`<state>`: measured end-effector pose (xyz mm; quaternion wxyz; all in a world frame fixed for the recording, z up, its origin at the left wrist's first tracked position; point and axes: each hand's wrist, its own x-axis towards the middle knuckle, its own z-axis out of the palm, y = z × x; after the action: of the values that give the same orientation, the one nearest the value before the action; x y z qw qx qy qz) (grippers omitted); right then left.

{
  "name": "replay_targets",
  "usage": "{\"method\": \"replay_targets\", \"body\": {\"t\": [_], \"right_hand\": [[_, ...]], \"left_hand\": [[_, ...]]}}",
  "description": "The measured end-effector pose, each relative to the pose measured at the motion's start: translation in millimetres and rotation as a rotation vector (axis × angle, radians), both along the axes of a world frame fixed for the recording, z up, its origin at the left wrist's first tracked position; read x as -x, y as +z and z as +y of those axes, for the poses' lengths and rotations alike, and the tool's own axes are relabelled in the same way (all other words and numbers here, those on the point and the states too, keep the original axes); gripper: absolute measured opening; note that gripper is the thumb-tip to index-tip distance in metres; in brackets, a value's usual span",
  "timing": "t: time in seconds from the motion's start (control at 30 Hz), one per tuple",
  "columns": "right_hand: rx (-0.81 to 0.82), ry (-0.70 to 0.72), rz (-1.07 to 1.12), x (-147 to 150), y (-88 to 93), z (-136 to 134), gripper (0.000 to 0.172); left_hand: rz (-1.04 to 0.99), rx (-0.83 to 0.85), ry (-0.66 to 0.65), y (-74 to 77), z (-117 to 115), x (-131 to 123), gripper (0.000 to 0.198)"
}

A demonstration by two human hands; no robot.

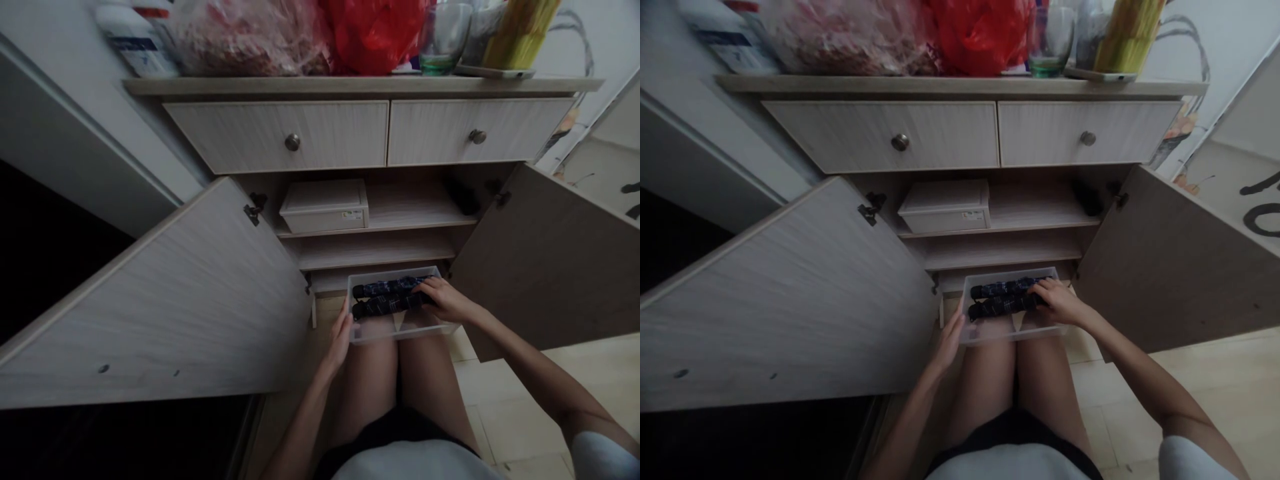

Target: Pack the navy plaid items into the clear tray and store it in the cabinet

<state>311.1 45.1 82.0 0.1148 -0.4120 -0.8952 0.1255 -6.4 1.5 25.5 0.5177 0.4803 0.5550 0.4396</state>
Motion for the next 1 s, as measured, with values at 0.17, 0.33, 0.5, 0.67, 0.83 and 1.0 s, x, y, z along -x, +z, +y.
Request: {"method": "replay_targets", "body": {"t": [0.17, 0.33, 0.5, 0.67, 0.83, 1.0], "right_hand": [[0.010, -0.056, -0.055, 3, -7.1, 1, 0.036], [0.014, -0.114, -0.192, 14, -8.7, 2, 0.038], [0.029, -0.131, -0.338, 29, -8.6, 7, 0.045], [0.147, 0.010, -0.225, 10, 8.5, 36, 0.047], [-0.022, -0.468, -0.104, -48, 37.4, 116, 0.032], [-0.143, -1.064, -0.118, -104, 49.4, 200, 0.044]], "left_hand": [[0.009, 0.011, 0.007, 2.2, -1, 1, 0.077], [0.019, 0.041, -0.012, 3.3, -1, 1, 0.079], [-0.001, 0.059, 0.008, 0.4, 1, -1, 0.083], [0.001, 0.060, -0.001, -0.7, 0, 0, 0.086], [-0.013, 0.110, -0.005, -1.0, 0, 1, 0.083], [0.007, 0.059, 0.016, -2.3, 2, 0, 0.079]]}}
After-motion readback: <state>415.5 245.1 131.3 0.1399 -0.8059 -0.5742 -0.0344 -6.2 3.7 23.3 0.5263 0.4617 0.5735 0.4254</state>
